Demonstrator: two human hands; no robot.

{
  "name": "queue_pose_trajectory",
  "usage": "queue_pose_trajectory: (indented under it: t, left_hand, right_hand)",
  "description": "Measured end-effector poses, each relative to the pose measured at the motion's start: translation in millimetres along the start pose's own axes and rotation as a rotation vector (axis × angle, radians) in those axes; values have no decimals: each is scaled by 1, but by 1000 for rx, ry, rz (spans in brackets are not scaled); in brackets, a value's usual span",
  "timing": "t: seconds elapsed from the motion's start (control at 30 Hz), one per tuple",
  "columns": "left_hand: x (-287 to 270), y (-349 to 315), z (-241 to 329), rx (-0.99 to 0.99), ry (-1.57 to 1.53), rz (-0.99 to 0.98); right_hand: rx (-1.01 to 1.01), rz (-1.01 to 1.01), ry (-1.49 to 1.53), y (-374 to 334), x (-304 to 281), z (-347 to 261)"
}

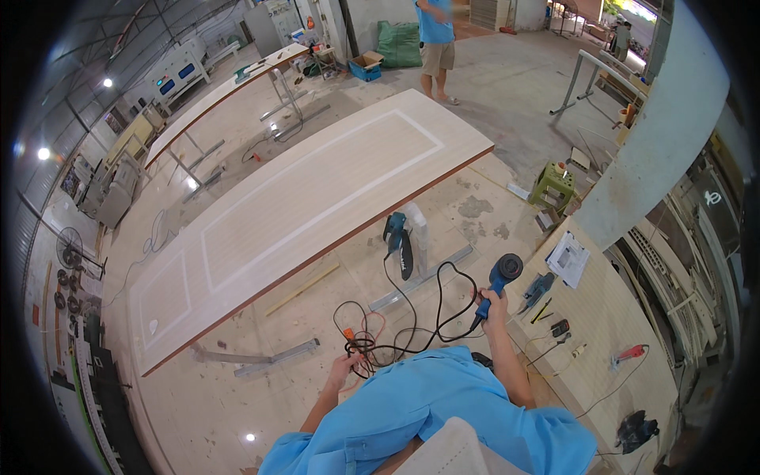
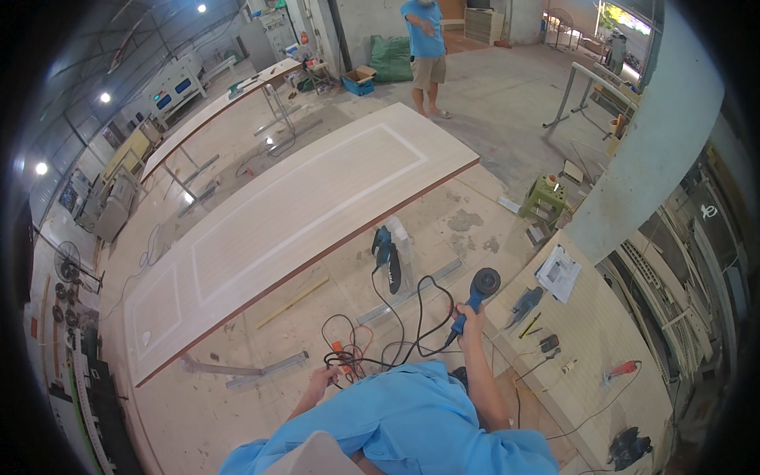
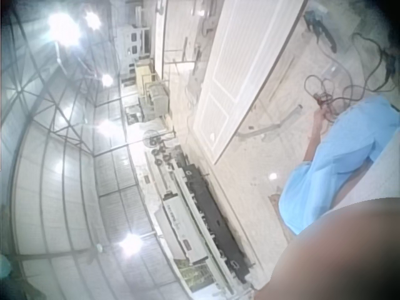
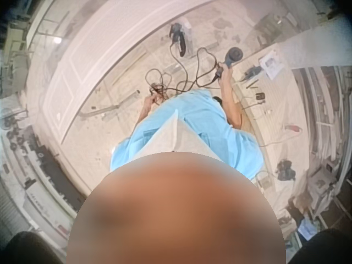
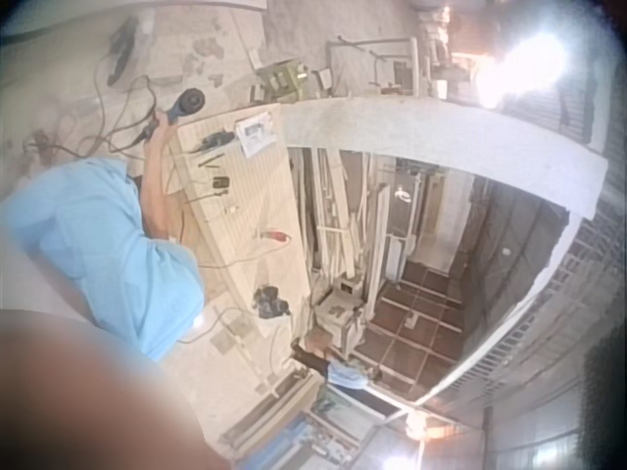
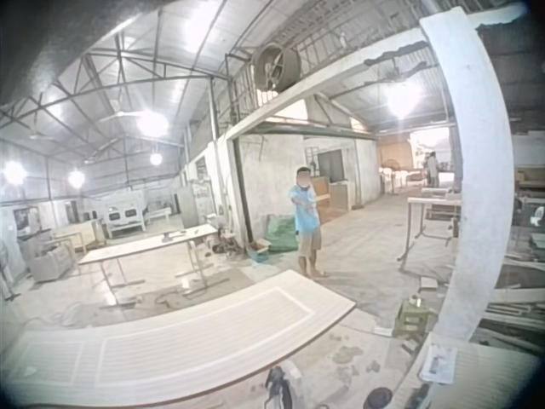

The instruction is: The person retrieves a boxed heat gun from a shelf, opens the box, and removes the tool and its packaging. The person then unwraps the heat gun, coils the power cord, and plugs it into an extension cord.

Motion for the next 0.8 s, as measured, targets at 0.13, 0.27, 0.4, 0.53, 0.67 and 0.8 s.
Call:
queue_pose_trajectory:
  t: [0.13, 0.27, 0.4, 0.53, 0.67, 0.8]
  left_hand:
    - [0, -9, -10, -10, 33, -17]
    - [-7, -13, -27, -92, 98, -6]
    - [-7, -16, -31, -87, 133, -25]
    - [-8, -17, -29, -64, 161, -16]
    - [-12, -14, -32, -68, 154, -14]
    - [-26, -9, -38, -96, 170, 81]
  right_hand:
    - [13, -1, 1, -2, -3, 4]
    - [9, -18, 20, -1, -2, 6]
    - [13, -20, -17, 0, -1, 7]
    - [26, -8, -19, 0, 0, 8]
    - [22, -15, 3, 2, 0, 12]
    - [49, -8, -57, 7, -10, 24]
Point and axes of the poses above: each hand's wrist, its own y-axis towards the middle knuckle, its own x-axis out of the palm, z = x × y, the point moved 10 cm from there along y, towards the middle knuckle, and after that the axes turned 7 degrees about z, right-handed, at the moved point
